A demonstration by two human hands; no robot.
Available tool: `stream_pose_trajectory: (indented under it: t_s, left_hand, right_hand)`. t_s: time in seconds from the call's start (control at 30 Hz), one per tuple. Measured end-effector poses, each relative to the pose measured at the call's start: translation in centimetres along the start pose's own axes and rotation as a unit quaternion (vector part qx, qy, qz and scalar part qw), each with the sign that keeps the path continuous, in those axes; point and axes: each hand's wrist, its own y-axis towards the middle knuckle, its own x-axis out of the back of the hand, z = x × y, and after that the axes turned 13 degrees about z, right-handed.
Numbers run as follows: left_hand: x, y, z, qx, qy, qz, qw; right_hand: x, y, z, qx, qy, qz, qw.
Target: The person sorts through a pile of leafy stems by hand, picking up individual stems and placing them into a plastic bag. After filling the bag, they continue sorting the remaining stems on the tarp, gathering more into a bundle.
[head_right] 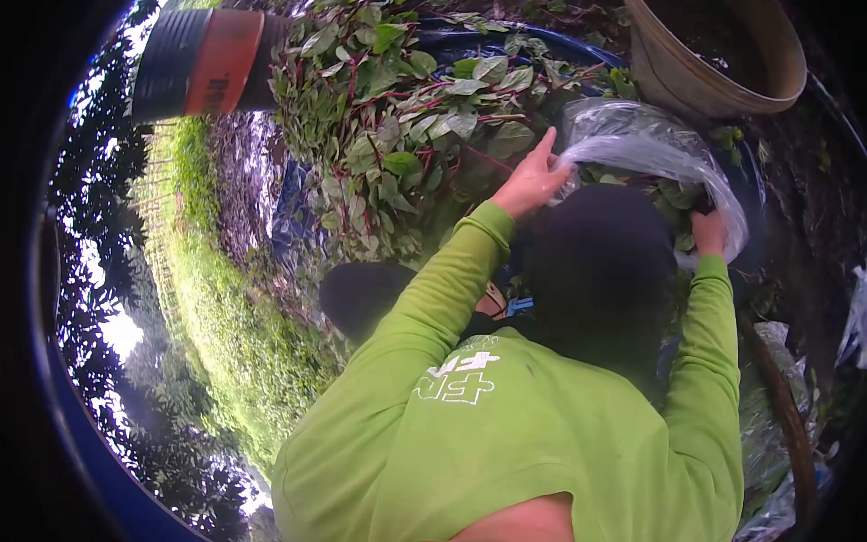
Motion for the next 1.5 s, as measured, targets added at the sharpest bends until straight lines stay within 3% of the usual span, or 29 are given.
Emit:
stream_pose_trajectory:
  t_s: [0.07, 0.13, 0.17, 0.2, 0.3, 0.37, 0.5, 0.57, 0.6, 0.63, 0.67, 0.7, 0.73, 0.77, 0.87, 0.97, 1.03, 1.1, 1.13, 1.2, 1.27, 1.33, 1.37, 1.4, 1.5]
  left_hand:
    - [0.4, -1.5, 1.3, 0.007, 0.11, -0.052, 0.993]
    - [8.2, -6.3, 5.4, -0.002, 0.034, -0.057, 0.998]
    - [11.0, -10.0, 4.8, 0.065, 0.01, -0.043, 0.997]
    - [13.9, -14.4, 3.8, 0.071, 0.088, -0.062, 0.992]
    - [20.2, -27.4, 0.9, 0.062, 0.065, -0.265, 0.96]
    - [21.9, -33.8, 1.7, 0.01, 0.025, -0.479, 0.878]
    - [19.0, -42.4, 11.5, 0.017, -0.056, -0.637, 0.768]
    - [14.6, -42.8, 20.1, 0.106, -0.13, -0.624, 0.763]
    - [12.0, -42.0, 25.1, 0.122, -0.168, -0.588, 0.781]
    - [9.1, -40.6, 27.4, 0.17, -0.185, -0.531, 0.81]
    - [6.4, -38.3, 29.7, 0.207, -0.161, -0.496, 0.828]
    - [3.7, -36.1, 33.1, 0.164, 0.106, -0.499, 0.844]
    - [2.1, -33.9, 34.8, 0.134, 0.143, -0.462, 0.865]
    - [1.1, -32.0, 35.6, 0.102, 0.181, -0.423, 0.882]
    - [1.2, -28.3, 33.1, 0.164, 0.341, -0.401, 0.834]
    - [2.2, -26.7, 34.5, 0.251, 0.436, -0.323, 0.802]
    - [3.5, -26.9, 34.3, 0.248, 0.448, -0.294, 0.807]
    - [4.6, -27.8, 33.3, 0.244, 0.455, -0.275, 0.811]
    - [4.7, -28.0, 33.0, 0.225, 0.444, -0.293, 0.817]
    - [4.3, -27.7, 31.8, 0.182, 0.424, -0.329, 0.824]
    - [3.8, -27.7, 27.8, 0.109, 0.368, -0.361, 0.85]
    - [2.3, -26.4, 25.2, 0.044, 0.299, -0.418, 0.857]
    - [1.7, -25.9, 24.4, 0.02, 0.262, -0.458, 0.849]
    - [1.7, -26.2, 24.1, 0.044, 0.203, -0.438, 0.875]
    - [0.4, -27.1, 26.2, -0.002, -0.07, -0.463, 0.884]
  right_hand:
    - [2.9, 1.0, -0.3, -0.034, -0.019, 0.025, 0.999]
    - [5.2, 0.8, 0.5, -0.022, -0.005, 0.029, 0.999]
    - [6.6, 0.7, 0.1, -0.014, 0.003, 0.039, 0.999]
    - [8.0, 0.4, 0.0, -0.003, 0.021, 0.052, 0.998]
    - [13.0, -0.4, 0.4, 0.038, 0.105, 0.104, 0.988]
    - [16.5, -1.7, 2.4, 0.069, 0.168, 0.152, 0.972]
    - [23.2, -5.6, 10.6, 0.137, 0.239, 0.252, 0.928]
    - [25.7, -8.5, 16.9, 0.186, 0.217, 0.274, 0.918]
    - [25.9, -13.1, 22.8, 0.19, 0.179, 0.208, 0.943]
    - [26.0, -13.7, 25.4, 0.234, 0.158, 0.225, 0.933]
    - [25.9, -14.1, 27.7, 0.276, 0.137, 0.241, 0.92]
    - [25.6, -14.7, 29.8, 0.317, 0.117, 0.255, 0.906]
    - [24.4, -16.1, 32.3, 0.312, 0.157, 0.301, 0.888]
    - [22.9, -16.9, 34.5, 0.335, 0.114, 0.314, 0.881]
    - [15.8, -18.4, 39.3, 0.372, 0.03, 0.357, 0.856]
    - [7.9, -21.2, 42.4, 0.38, -0.015, 0.388, 0.84]
    - [2.7, -23.2, 43.7, 0.365, -0.009, 0.419, 0.831]
    - [-2.9, -22.9, 43.9, 0.363, 0.056, 0.5, 0.784]
    - [-5.8, -24.0, 44.0, 0.294, 0.135, 0.578, 0.749]
    - [-9.4, -26.8, 45.3, 0.263, 0.127, 0.662, 0.691]
    - [-15.0, -26.5, 44.3, 0.337, -0.054, 0.628, 0.7]
    - [-20.4, -25.4, 41.5, 0.469, 0.025, 0.644, 0.604]
    - [-21.5, -24.7, 41.0, 0.456, -0.038, 0.643, 0.615]
    - [-22.1, -25.2, 41.2, 0.441, -0.102, 0.639, 0.621]
    - [-22.3, -25.9, 40.9, 0.441, -0.171, 0.63, 0.615]
